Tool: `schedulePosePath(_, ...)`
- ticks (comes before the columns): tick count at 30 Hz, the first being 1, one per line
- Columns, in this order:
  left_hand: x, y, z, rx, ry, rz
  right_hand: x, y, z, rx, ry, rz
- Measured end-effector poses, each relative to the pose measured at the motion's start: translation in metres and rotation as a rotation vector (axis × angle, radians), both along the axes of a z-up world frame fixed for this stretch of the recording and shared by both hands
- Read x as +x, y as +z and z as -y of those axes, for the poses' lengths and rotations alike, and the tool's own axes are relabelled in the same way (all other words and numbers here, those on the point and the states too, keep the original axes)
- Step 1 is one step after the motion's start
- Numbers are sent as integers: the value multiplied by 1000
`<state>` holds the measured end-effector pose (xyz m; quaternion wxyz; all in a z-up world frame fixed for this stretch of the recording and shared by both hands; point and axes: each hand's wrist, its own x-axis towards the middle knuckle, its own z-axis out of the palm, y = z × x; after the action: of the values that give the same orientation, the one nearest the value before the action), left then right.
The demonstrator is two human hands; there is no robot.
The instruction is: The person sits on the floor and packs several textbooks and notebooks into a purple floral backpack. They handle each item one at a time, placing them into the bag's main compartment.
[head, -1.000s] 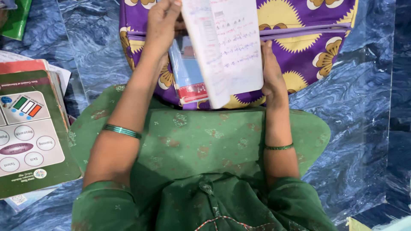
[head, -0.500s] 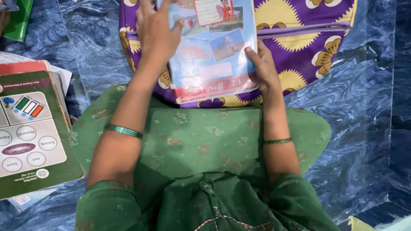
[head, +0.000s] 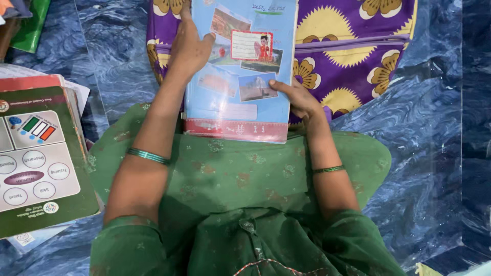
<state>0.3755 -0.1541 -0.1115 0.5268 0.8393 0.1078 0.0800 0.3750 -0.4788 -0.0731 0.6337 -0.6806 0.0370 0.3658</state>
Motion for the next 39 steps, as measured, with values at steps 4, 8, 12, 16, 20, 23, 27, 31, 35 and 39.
schedulePosePath(4, -2, 6, 1, -11, -72, 273, -16, 20, 2, 8, -91, 75)
schedulePosePath(8, -8, 35, 12, -96, -89, -52, -38, 62, 28, 110, -313, 206)
schedulePosePath(12, -26, 67, 21, 250, -247, -216, -43, 125, 86, -20, -421, 303)
schedulePosePath(16, -44, 82, 40, 579, -290, -233, -87, 155, 126, 225, -738, 375)
schedulePosePath(20, -57, 80, 58, 744, -205, -172, -119, 168, 145, 282, -822, 457)
schedulePosePath(23, -61, 80, 57, 889, -126, -114, -147, 158, 139, 291, -824, 455)
schedulePosePath(27, -66, 82, 47, 825, -147, -231, -166, 150, 131, 337, -793, 306)
schedulePosePath(31, -53, 80, 41, 851, -124, -236, -177, 150, 127, 341, -706, 266)
schedulePosePath(35, -33, 67, 31, 790, -172, -305, -191, 160, 124, 357, -764, 266)
schedulePosePath(39, -22, 52, 22, 814, -328, -353, -204, 172, 120, 468, -745, 374)
